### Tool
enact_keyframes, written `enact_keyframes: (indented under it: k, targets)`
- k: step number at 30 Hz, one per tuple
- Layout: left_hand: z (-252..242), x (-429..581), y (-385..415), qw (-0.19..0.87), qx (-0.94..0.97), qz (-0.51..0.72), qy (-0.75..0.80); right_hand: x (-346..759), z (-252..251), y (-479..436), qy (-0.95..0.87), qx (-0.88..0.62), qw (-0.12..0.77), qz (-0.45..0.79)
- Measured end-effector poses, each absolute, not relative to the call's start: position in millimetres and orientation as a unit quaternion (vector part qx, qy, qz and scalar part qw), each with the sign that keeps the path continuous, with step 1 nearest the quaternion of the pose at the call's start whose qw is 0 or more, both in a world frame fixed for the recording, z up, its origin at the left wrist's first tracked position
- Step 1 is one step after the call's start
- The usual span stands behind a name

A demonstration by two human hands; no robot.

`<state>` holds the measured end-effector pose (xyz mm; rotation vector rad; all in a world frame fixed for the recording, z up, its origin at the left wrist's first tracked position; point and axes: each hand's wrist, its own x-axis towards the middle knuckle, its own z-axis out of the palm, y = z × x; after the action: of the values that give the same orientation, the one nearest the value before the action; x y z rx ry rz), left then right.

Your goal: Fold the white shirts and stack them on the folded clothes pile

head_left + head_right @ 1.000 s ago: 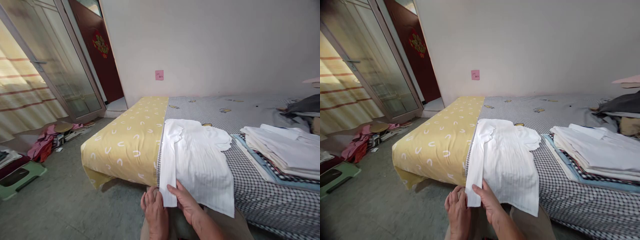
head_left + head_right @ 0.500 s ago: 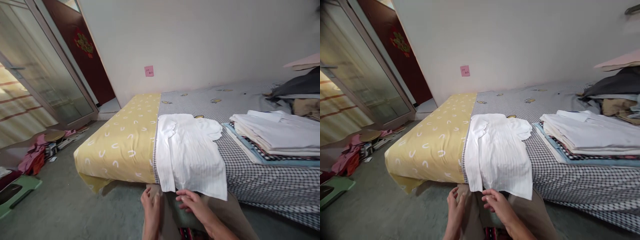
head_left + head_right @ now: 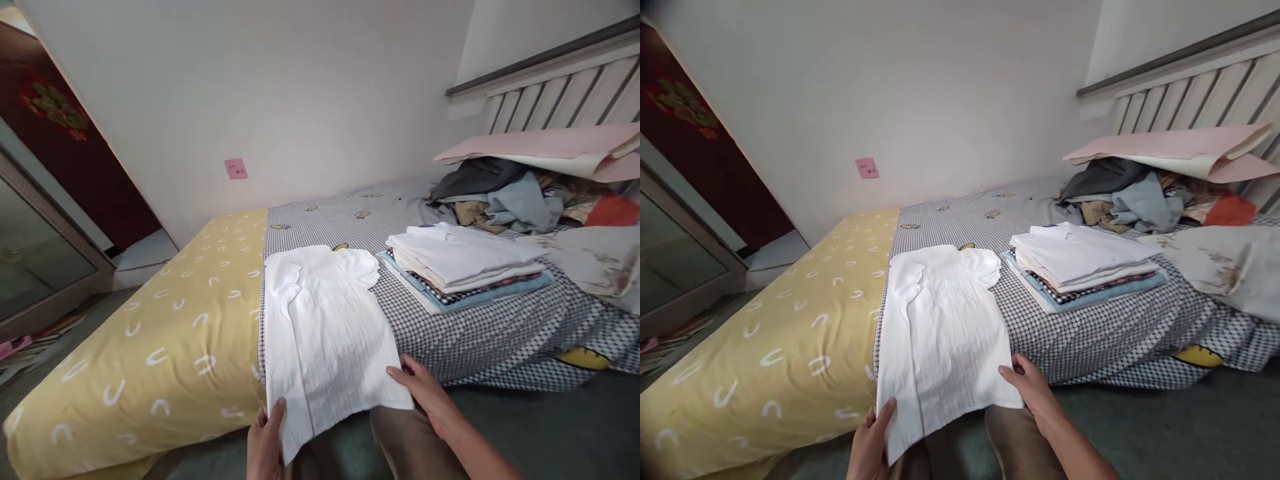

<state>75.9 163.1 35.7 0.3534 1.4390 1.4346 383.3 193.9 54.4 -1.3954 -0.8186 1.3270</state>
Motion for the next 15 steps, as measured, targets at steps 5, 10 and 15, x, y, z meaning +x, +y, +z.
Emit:
enact_keyframes:
  k: [5,10,15]
  targets:
    - [57.9,77.5,148.4,0.451,0.208,0.589,0.638,384.7,71.3,183.0,-0.305,-0.59,0.527,0.529]
    - [49.1,76.6,149.0,0.324,0.285,0.557,0.71,393.7,67.1,176.9,-0.287,-0.612,0.524,0.517]
    - [48.5,76.8,145.7,0.24,0.314,0.535,0.747,394.1,58.5,174.1,-0.272,-0.612,0.516,0.535]
